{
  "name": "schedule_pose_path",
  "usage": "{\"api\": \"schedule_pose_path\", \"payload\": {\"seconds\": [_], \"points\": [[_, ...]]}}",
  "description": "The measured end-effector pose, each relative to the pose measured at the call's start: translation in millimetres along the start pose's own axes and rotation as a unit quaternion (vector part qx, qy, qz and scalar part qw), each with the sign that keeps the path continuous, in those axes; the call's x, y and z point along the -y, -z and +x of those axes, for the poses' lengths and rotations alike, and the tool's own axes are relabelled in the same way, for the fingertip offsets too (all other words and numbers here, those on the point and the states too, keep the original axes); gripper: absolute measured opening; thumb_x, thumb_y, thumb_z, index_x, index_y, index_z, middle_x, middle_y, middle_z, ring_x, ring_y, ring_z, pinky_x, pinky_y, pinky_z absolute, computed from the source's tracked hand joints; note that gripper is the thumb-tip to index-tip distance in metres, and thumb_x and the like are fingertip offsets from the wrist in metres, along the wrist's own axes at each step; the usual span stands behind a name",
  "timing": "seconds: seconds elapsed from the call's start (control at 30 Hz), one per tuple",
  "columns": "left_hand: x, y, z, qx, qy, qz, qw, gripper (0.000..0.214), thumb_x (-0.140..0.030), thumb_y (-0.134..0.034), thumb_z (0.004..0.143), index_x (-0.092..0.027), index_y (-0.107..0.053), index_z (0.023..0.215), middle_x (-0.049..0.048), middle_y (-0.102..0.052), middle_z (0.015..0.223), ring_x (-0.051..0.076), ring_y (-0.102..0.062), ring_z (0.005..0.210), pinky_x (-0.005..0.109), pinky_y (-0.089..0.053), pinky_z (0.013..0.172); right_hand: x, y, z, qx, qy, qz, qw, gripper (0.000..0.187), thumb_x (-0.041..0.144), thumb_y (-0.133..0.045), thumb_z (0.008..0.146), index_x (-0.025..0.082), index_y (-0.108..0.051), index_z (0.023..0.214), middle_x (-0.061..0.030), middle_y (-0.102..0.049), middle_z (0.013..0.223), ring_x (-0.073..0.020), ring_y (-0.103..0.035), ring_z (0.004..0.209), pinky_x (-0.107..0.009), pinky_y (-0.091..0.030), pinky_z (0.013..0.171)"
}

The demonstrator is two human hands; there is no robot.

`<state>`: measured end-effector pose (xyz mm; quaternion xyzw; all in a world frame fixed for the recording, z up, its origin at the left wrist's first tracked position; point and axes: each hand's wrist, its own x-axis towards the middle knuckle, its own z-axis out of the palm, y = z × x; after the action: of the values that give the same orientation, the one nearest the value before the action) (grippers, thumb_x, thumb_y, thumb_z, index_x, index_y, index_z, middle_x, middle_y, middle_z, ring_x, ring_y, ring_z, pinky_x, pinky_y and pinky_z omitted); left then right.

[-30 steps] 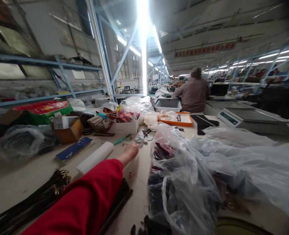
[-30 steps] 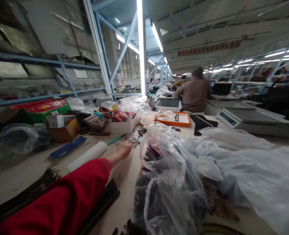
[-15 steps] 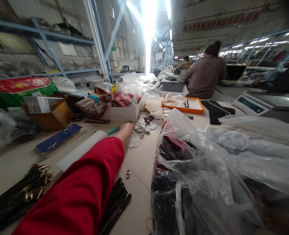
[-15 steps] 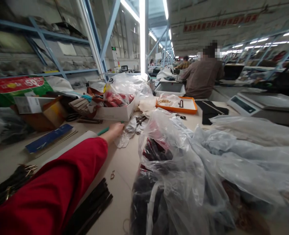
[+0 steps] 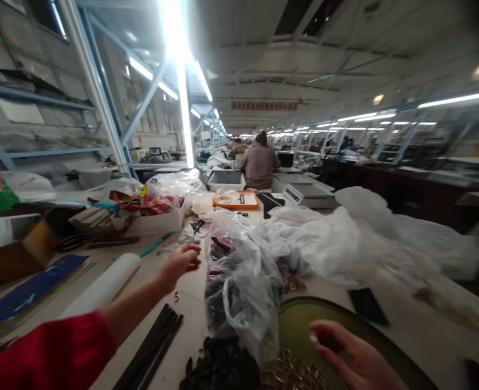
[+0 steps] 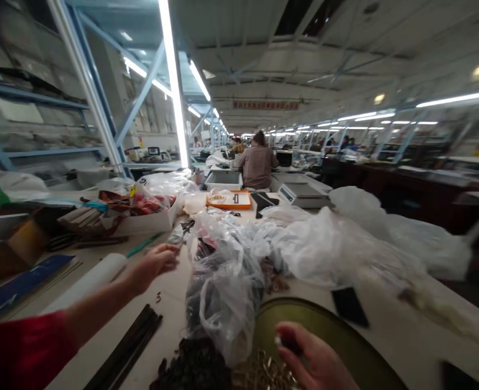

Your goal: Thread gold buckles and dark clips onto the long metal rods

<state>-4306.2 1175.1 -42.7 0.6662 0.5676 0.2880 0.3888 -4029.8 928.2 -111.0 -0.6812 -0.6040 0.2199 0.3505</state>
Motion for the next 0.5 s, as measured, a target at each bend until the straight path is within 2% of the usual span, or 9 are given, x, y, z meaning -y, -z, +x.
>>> {"api": "schedule_pose_path", "payload": {"seconds": [0.03,0.07,0.1,0.17,0.23,0.3,0.37,0.43,0.5], "points": [[-12,-16.4,-38,0.057,0.004,-0.053,0.997,0.023,-0.008,-0.043,0.072,-0.011,-0.058,0.09,0.0044,-0.063,0.078,0.011,-0.059,0.061,0.023,-0.05,0.061,23,1,-5,-0.01,0.021,0.005,1.0,0.024,0.039,-0.05,0.081,0.023,-0.061,0.094,-0.0059,-0.067,0.089,-0.0188,-0.063,0.081,-0.027,-0.049,0.074],[-20,-33.7,-76,0.147,0.069,-0.205,0.965,0.022,-0.008,-0.046,0.07,-0.011,-0.058,0.088,0.004,-0.064,0.08,0.009,-0.057,0.057,0.022,-0.049,0.059,45,1,-10,-0.01,0.055,0.009,0.998,0.021,0.036,-0.049,0.082,0.021,-0.061,0.092,-0.0056,-0.067,0.086,-0.018,-0.062,0.079,-0.027,-0.048,0.073],[-25,-51.0,-112,0.215,0.141,-0.32,0.912,0.018,-0.009,-0.049,0.069,-0.012,-0.057,0.085,0.0033,-0.063,0.078,0.008,-0.056,0.054,0.02,-0.048,0.056,65,-2,-15,-0.019,0.085,0.004,0.996,0.018,0.032,-0.05,0.082,0.02,-0.06,0.091,-0.0052,-0.066,0.086,-0.0173,-0.061,0.079,-0.027,-0.047,0.073],[-29,-82.8,-171,0.305,0.239,-0.446,0.807,0.007,-0.016,-0.054,0.074,-0.012,-0.057,0.08,0.0016,-0.06,0.067,0.009,-0.057,0.054,0.018,-0.046,0.053,94,-9,-28,-0.046,0.147,-0.036,0.987,0.011,0.023,-0.055,0.078,0.019,-0.062,0.086,-0.0039,-0.066,0.083,-0.0171,-0.059,0.078,-0.028,-0.045,0.073],[-28,-107.8,-208,0.336,0.256,-0.53,0.736,0.012,-0.023,-0.052,0.081,-0.013,-0.056,0.075,0.0008,-0.058,0.06,0.009,-0.055,0.049,0.019,-0.045,0.049,108,-17,-46,-0.034,0.203,-0.09,0.974,0.007,0.02,-0.059,0.076,0.019,-0.063,0.082,-0.003,-0.067,0.084,-0.0181,-0.058,0.083,-0.031,-0.041,0.08],[-26,-123.8,-226,0.337,0.244,-0.566,0.712,0.02,-0.025,-0.046,0.086,-0.012,-0.055,0.074,0.0026,-0.059,0.06,0.011,-0.056,0.049,0.02,-0.045,0.047,108,-20,-65,-0.02,0.234,-0.105,0.966,0.013,0.027,-0.065,0.073,0.02,-0.063,0.084,-0.0034,-0.067,0.09,-0.0193,-0.057,0.087,-0.033,-0.04,0.083],[-24,-130.0,-233,0.337,0.264,-0.565,0.705,0.02,-0.02,-0.044,0.088,-0.01,-0.053,0.073,0.0028,-0.057,0.059,0.01,-0.057,0.049,0.018,-0.045,0.047,99,-14,-81,-0.035,0.236,-0.073,0.968,0.029,0.035,-0.066,0.072,0.021,-0.062,0.097,-0.0049,-0.065,0.1,-0.021,-0.055,0.094,-0.034,-0.039,0.087],[-20,-127.3,-238,0.358,0.313,-0.54,0.695,0.014,-0.015,-0.048,0.086,-0.011,-0.05,0.073,-0.0011,-0.052,0.055,0.006,-0.051,0.042,0.014,-0.04,0.043,84,-2,-87,-0.096,0.181,0.031,0.978,0.039,0.038,-0.065,0.071,0.022,-0.06,0.105,-0.0051,-0.062,0.104,-0.0211,-0.055,0.096,-0.035,-0.039,0.089],[-12,-117.1,-244,0.381,0.334,-0.507,0.698,0.01,-0.016,-0.054,0.082,-0.013,-0.049,0.074,-0.0052,-0.044,0.051,0.003,-0.043,0.036,0.011,-0.031,0.036,65,15,-79,-0.183,0.074,0.169,0.966,0.04,0.034,-0.067,0.068,0.021,-0.06,0.105,-0.0052,-0.061,0.104,-0.0195,-0.056,0.09,-0.034,-0.041,0.086]]}}
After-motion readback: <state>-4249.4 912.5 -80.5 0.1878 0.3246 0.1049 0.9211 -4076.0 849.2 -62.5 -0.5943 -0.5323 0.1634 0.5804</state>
